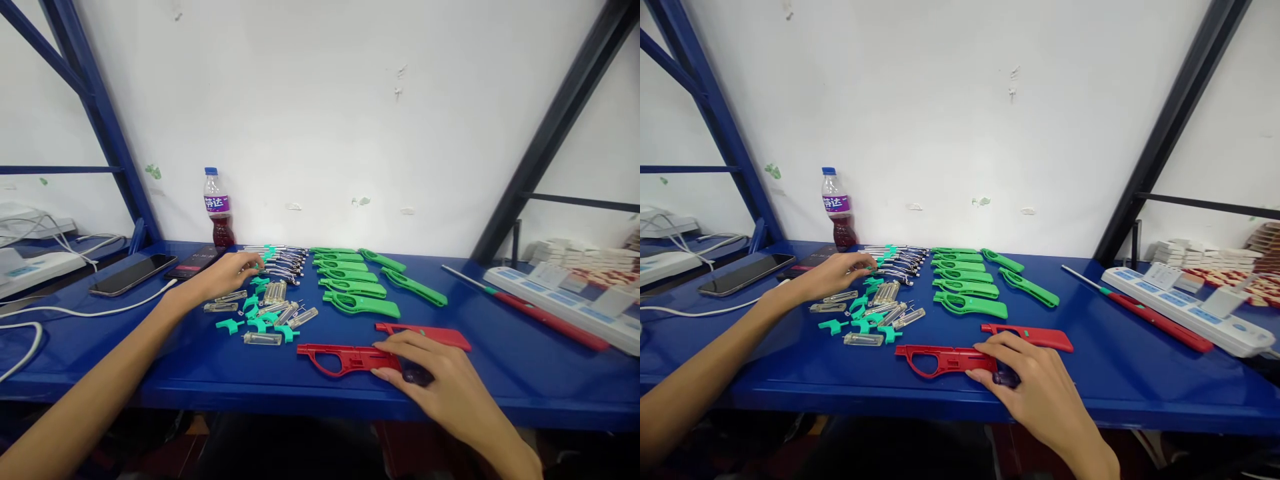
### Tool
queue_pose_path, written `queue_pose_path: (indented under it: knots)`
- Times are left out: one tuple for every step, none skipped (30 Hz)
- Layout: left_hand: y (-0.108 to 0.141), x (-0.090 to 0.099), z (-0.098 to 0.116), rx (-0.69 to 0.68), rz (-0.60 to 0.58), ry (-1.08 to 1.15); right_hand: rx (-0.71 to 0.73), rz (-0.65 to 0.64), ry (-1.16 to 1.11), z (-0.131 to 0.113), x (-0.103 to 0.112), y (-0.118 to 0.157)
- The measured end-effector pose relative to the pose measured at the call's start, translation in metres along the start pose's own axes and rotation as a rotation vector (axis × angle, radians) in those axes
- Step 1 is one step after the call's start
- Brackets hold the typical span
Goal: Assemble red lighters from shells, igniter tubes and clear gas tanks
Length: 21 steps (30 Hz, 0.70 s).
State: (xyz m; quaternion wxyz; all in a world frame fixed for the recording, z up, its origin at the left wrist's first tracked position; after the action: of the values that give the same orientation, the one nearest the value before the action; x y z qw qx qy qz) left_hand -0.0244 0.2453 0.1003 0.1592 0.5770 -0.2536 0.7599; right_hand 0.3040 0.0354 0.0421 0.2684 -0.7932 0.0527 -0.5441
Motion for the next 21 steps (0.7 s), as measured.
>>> queue_pose_path:
  knots:
    - [0.0, 0.003, 0.0, 0.005, 0.017, 0.002, 0.007, 0.001, 0.004, 0.0, 0.0, 0.0]
    - [0.0, 0.008, -0.001, 0.015, 0.04, 0.002, 0.014, 0.004, 0.007, 0.0, 0.0, 0.0]
    - [0.001, 0.013, -0.002, 0.03, 0.066, -0.002, 0.018, 0.007, 0.009, 0.0, 0.0, -0.001]
    - [0.003, 0.02, -0.004, 0.05, 0.094, -0.009, 0.022, 0.012, 0.009, 0.0, 0.0, -0.001]
    - [0.007, 0.028, -0.007, 0.076, 0.12, -0.02, 0.021, 0.017, 0.007, 0.0, 0.0, -0.001]
    - [0.011, 0.035, -0.01, 0.105, 0.141, -0.034, 0.02, 0.024, 0.005, 0.0, 0.001, -0.001]
    - [0.018, 0.042, -0.014, 0.135, 0.155, -0.05, 0.02, 0.03, 0.003, 0.0, 0.001, -0.001]
    - [0.025, 0.048, -0.018, 0.165, 0.158, -0.067, 0.022, 0.036, 0.001, 0.0, 0.002, -0.001]
    - [0.033, 0.052, -0.022, 0.193, 0.153, -0.085, 0.024, 0.042, 0.001, -0.001, 0.002, -0.001]
    - [0.041, 0.055, -0.026, 0.217, 0.141, -0.104, 0.026, 0.047, 0.002, -0.001, 0.003, 0.0]
    - [0.05, 0.056, -0.03, 0.237, 0.122, -0.122, 0.028, 0.05, 0.004, -0.001, 0.003, 0.0]
    - [0.058, 0.056, -0.035, 0.256, 0.1, -0.141, 0.029, 0.052, 0.006, -0.001, 0.003, 0.0]
    - [0.065, 0.054, -0.04, 0.273, 0.075, -0.158, 0.03, 0.053, 0.008, -0.001, 0.003, 0.0]
    - [0.07, 0.051, -0.046, 0.294, 0.045, -0.172, 0.029, 0.054, 0.01, 0.0, 0.002, 0.0]
    - [0.075, 0.047, -0.052, 0.314, 0.013, -0.183, 0.029, 0.054, 0.013, 0.0, 0.002, 0.0]
    - [0.077, 0.042, -0.058, 0.332, -0.023, -0.189, 0.028, 0.054, 0.016, 0.001, 0.002, 0.0]
    - [0.079, 0.037, -0.063, 0.347, -0.059, -0.19, 0.029, 0.057, 0.018, 0.001, 0.002, 0.0]
    - [0.08, 0.031, -0.067, 0.356, -0.092, -0.189, 0.028, 0.058, 0.02, 0.001, 0.002, 0.001]
    - [0.08, 0.027, -0.07, 0.361, -0.12, -0.186, 0.027, 0.057, 0.021, 0.001, 0.003, 0.001]
    - [0.08, 0.024, -0.072, 0.363, -0.139, -0.183, 0.026, 0.053, 0.02, 0.001, 0.003, 0.001]
    - [0.081, 0.022, -0.073, 0.367, -0.149, -0.183, 0.028, 0.049, 0.018, 0.001, 0.003, 0.001]
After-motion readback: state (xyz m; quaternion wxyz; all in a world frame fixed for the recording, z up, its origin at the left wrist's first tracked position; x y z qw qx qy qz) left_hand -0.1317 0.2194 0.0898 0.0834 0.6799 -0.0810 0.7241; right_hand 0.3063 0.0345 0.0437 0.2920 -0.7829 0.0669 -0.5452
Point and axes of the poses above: each hand's wrist, its own y-axis away from the middle knuckle, its own x-axis out of the back of the hand, z = x × y, the point moved 8 cm from there along -y, towards the middle knuckle, and after that the axes turned 1 degree about -x, right-handed, at the moved point
